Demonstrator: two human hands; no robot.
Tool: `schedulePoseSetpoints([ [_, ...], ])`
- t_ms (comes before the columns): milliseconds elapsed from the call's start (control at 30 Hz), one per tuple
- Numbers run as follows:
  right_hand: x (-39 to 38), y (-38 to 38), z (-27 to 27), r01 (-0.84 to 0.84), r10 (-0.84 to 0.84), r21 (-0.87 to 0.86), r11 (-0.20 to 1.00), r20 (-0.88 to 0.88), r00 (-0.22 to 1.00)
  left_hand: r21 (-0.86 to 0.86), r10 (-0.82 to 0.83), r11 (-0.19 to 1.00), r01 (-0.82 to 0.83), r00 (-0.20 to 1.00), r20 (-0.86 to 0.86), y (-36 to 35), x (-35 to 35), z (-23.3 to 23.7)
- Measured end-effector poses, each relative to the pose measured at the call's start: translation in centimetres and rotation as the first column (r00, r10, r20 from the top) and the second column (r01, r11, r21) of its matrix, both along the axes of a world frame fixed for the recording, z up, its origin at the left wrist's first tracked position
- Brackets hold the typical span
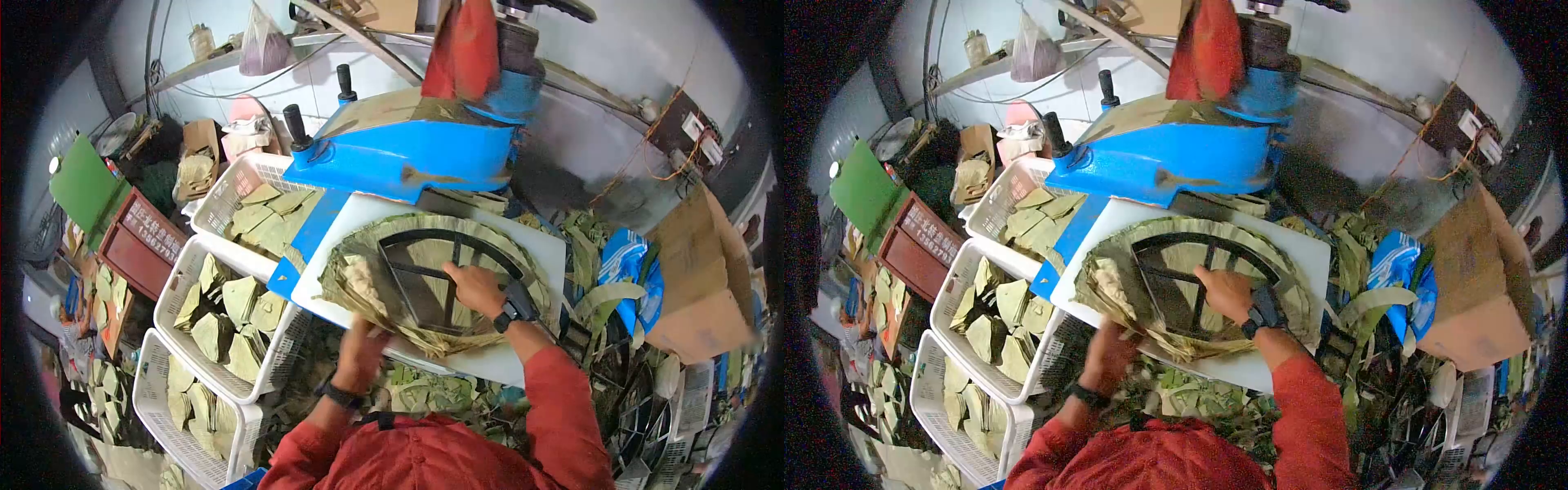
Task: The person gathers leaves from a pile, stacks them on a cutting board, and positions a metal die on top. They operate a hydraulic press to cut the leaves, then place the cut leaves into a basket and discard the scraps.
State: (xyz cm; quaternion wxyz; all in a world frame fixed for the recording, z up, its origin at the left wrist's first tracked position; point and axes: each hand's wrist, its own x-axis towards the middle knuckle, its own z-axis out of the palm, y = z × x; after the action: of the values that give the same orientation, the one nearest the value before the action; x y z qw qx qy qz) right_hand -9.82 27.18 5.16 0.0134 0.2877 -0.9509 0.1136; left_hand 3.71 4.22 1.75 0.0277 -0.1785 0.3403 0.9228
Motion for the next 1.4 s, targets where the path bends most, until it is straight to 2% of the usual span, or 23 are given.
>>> schedulePoseSetpoints([
  [33, 0.0, -0.1, 0.2, 0.020, -0.020, 0.001, 1.000, 0.018, 1.000, -0.061, 0.135, 0.987, -0.146, 0.979, -0.150, -1.3, 0.4, 0.1],
  [67, -0.7, 0.3, -1.1, -0.052, 0.051, -0.089, 0.995, -0.008, 0.999, -0.529, 0.204, 0.811, -0.251, 0.968, -0.148, -1.3, 1.2, 4.0],
  [133, -0.4, -0.1, 0.8, -0.027, 0.041, -0.110, 0.994, 0.128, 0.991, -0.812, -0.083, 0.527, -0.251, 0.936, -0.343, -0.7, -0.3, 5.7],
  [167, -0.1, 0.4, 1.4, -0.005, 0.029, -0.121, 0.993, 0.193, 0.981, -0.891, -0.257, 0.352, -0.288, 0.885, -0.388, -0.1, -1.2, 6.2],
  [267, 0.6, 4.3, 0.6, -0.027, 0.016, -0.506, 0.862, -0.026, 1.000, -0.891, -0.231, 0.404, -0.207, 0.919, -0.318, 2.0, -4.4, 6.2],
  [300, 0.9, 6.1, 0.4, 0.083, -0.081, -0.572, 0.816, 0.029, 0.996, -0.924, -0.253, 0.195, -0.328, 0.894, -0.371, 0.3, -6.9, 2.3],
  [367, 2.0, 10.2, -0.2, 0.296, -0.251, -0.675, 0.676, 0.166, 0.954, -0.923, -0.237, 0.364, -0.123, 0.946, -0.220, -0.9, -8.2, 0.6],
  [400, 2.4, 11.1, -1.0, 0.350, -0.262, -0.665, 0.660, 0.232, 0.937, -0.932, -0.218, 0.311, -0.185, 0.941, -0.259, -0.5, -8.6, 0.6],
  [500, 4.1, 11.0, -3.3, 0.389, -0.293, -0.697, 0.602, 0.260, 0.920, -0.991, -0.284, 0.046, -0.124, 0.950, -0.132, -0.5, -8.0, 1.6],
  [533, 4.0, 11.0, -3.3, 0.461, -0.265, -0.666, 0.587, 0.380, 0.886, -0.988, -0.297, -0.068, -0.140, 0.948, -0.114, -0.2, -7.7, 2.5],
  [567, 4.1, 11.0, -3.3, 0.468, -0.254, -0.663, 0.585, 0.398, 0.882, -0.966, -0.345, -0.200, -0.166, 0.934, -0.089, -0.3, -7.0, 3.8],
  [633, 4.5, 10.9, -2.5, 0.487, -0.242, -0.655, 0.578, 0.432, 0.869, -0.805, -0.438, -0.477, -0.354, 0.889, -0.132, -2.2, -7.1, 2.4],
  [733, 4.1, 11.3, -3.3, 0.522, -0.272, -0.612, 0.595, 0.457, 0.847, -0.824, -0.489, -0.475, -0.309, 0.871, -0.045, -5.2, -6.3, 3.0],
  [867, 4.5, 10.5, -1.8, 0.596, -0.308, -0.569, 0.567, 0.524, 0.794, -0.864, -0.523, -0.262, -0.430, 0.816, -0.247, -7.2, -6.1, 0.1],
  [1000, 3.9, 10.2, -1.1, 0.625, -0.339, -0.516, 0.586, 0.544, 0.768, -0.896, -0.475, -0.161, -0.413, 0.828, -0.297, -6.9, -6.9, -1.0],
  [1100, 3.5, 9.6, -1.4, 0.579, -0.314, -0.529, 0.620, 0.510, 0.801, -0.891, -0.460, -0.133, -0.435, 0.823, -0.333, -6.9, -7.1, -1.5],
  [1167, 3.7, 10.0, -1.5, 0.559, -0.305, -0.547, 0.623, 0.487, 0.818, -0.919, -0.451, -0.145, -0.366, 0.851, -0.268, -6.8, -7.1, -1.7],
  [1267, 3.9, 9.6, -1.1, 0.614, -0.343, -0.525, 0.589, 0.526, 0.778, -0.931, -0.470, -0.147, -0.333, 0.852, -0.230, -7.1, -7.0, -2.0],
  [1333, 4.0, 10.2, -2.8, 0.577, -0.327, -0.581, 0.574, 0.483, 0.812, -0.939, -0.464, -0.147, -0.310, 0.860, -0.212, -6.8, -6.8, -0.8],
  [1367, 3.9, 10.1, -2.7, 0.561, -0.301, -0.619, 0.550, 0.480, 0.824, -0.945, -0.451, -0.193, -0.264, 0.879, -0.154, -6.4, -6.3, 0.4],
  [1400, 3.6, 10.5, -2.9, 0.556, -0.267, -0.661, 0.504, 0.493, 0.828, -0.902, -0.442, -0.238, -0.361, 0.867, -0.230, -5.4, -5.6, 2.2],
])
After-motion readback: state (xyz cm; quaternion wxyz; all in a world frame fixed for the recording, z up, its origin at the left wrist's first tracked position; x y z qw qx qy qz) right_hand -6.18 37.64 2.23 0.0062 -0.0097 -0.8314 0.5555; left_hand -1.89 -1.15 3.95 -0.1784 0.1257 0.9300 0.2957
